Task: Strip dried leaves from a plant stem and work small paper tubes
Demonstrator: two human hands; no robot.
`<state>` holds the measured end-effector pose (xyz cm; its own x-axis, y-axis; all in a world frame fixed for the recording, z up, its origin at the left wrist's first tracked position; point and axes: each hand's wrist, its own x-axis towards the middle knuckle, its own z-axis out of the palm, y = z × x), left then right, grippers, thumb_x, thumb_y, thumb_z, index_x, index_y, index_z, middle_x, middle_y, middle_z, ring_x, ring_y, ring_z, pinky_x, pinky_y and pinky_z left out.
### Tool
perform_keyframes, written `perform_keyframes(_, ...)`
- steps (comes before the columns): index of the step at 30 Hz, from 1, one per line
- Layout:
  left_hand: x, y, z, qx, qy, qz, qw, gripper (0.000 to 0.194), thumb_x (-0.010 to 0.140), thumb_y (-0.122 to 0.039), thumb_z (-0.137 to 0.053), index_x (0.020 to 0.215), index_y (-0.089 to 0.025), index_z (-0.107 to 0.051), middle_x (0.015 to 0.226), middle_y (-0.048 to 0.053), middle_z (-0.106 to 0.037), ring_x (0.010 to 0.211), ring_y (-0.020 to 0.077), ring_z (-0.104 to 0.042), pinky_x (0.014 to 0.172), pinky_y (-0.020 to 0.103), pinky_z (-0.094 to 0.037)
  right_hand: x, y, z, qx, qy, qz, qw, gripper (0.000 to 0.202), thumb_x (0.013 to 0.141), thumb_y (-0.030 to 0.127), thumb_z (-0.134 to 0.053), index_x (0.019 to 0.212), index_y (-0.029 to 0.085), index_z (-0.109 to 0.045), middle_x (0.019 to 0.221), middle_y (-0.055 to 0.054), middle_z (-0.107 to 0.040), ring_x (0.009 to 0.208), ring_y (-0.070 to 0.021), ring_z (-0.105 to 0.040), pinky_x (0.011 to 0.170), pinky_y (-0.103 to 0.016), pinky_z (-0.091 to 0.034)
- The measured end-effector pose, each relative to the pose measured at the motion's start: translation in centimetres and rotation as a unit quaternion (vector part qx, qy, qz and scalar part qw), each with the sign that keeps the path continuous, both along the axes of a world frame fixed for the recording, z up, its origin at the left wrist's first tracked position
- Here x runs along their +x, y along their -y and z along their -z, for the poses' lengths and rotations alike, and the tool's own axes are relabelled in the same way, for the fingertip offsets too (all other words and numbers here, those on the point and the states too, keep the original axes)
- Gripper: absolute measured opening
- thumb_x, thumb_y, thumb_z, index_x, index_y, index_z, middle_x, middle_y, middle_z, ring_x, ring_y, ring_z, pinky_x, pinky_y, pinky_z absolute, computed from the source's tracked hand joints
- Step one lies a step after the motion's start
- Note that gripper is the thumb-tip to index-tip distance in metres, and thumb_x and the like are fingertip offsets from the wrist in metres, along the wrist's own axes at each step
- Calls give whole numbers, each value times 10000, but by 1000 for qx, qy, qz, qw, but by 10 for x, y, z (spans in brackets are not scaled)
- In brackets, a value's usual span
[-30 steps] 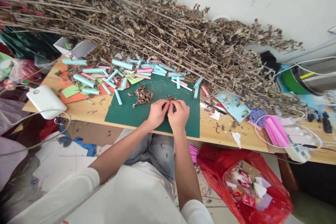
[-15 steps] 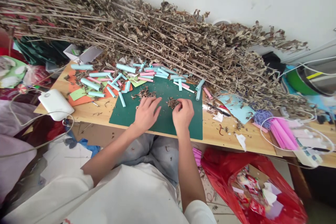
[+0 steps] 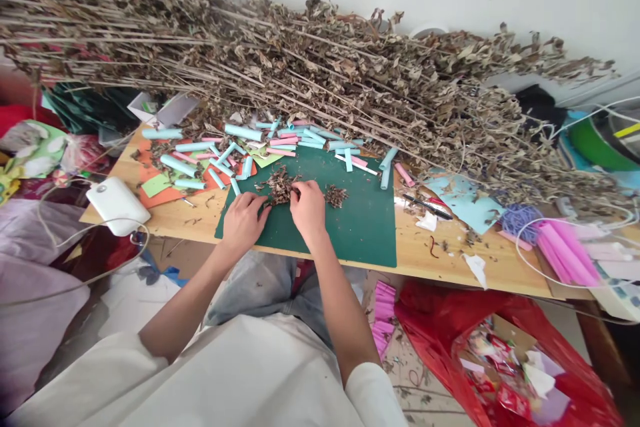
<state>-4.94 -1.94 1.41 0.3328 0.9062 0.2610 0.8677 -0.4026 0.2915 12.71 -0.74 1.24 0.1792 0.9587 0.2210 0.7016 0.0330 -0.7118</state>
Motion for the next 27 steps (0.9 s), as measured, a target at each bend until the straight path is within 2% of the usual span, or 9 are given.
perform_keyframes(3, 0, -6, 1, 3, -14, 4, 1000, 246, 955, -244, -447, 961, -193, -688, 917, 100, -630, 895, 243, -580, 820, 355, -467, -1, 2, 3, 24, -65, 10, 998, 180, 843, 180, -547, 873, 181, -724, 858, -66, -678, 744, -183, -636, 738, -311, -522)
perform_keyframes(8, -8, -15, -4, 9, -25, -14, 1000, 238, 945, -213, -454, 1011, -193, -682, 942, 98, -656, 903, 251, -594, 804, 360, -466, 3, 7, 7, 45, -125, 28, 991, 182, 855, 221, -548, 906, 192, -720, 873, -62, -702, 747, -179, -652, 721, -303, -531)
perform_keyframes(12, -13, -17, -10, 18, -4, -16, 1000, 260, 944, -215, -456, 1100, -201, -665, 995, 101, -674, 934, 258, -605, 829, 368, -464, 0, 9, 8, 39, -111, 40, 992, 192, 855, 229, -549, 929, 171, -716, 857, -66, -691, 698, -168, -635, 717, -303, -527)
perform_keyframes(15, -12, -25, -20, 20, 36, -11, 999, 262, 962, -280, -452, 1069, -195, -677, 1013, 104, -685, 957, 253, -611, 860, 366, -467, -3, 10, 4, 29, -56, 63, 996, 221, 863, 234, -541, 967, 146, -715, 888, -87, -674, 691, -173, -617, 747, -326, -518)
perform_keyframes(18, -1, -46, -32, 7, 40, 8, 999, 294, 966, -333, -455, 1040, -172, -690, 980, 111, -698, 991, 263, -604, 892, 376, -468, -8, 12, 1, 23, -18, 67, 997, 254, 880, 217, -505, 1010, 134, -707, 929, -107, -661, 739, -188, -618, 783, -340, -512)
perform_keyframes(21, 18, -76, -40, -49, 31, 32, 998, 274, 936, -321, -510, 1082, -170, -685, 1016, 97, -707, 994, 241, -617, 908, 349, -476, -15, 11, 2, 21, -24, 67, 997, 274, 878, 176, -482, 1039, 123, -697, 943, -114, -652, 765, -190, -621, 781, -326, -515)
perform_keyframes(24, 36, -98, -43, -93, -17, 27, 995, 260, 878, -326, -581, 1048, -173, -705, 1008, 100, -711, 993, 254, -631, 851, 335, -502, -22, 8, 4, 30, -37, 69, 996, 280, 868, 143, -469, 1038, 120, -690, 958, -120, -648, 792, -193, -624, 787, -319, -520)
perform_keyframes(27, 46, -109, -44, -117, -70, 27, 990, 264, 836, -343, -614, 1008, -176, -725, 1002, 117, -713, 1001, 281, -637, 838, 353, -512, -27, 5, 5, 51, -37, 57, 996, 271, 862, 125, -460, 1006, 128, -690, 953, -118, -650, 842, -206, -629, 832, -331, -516)
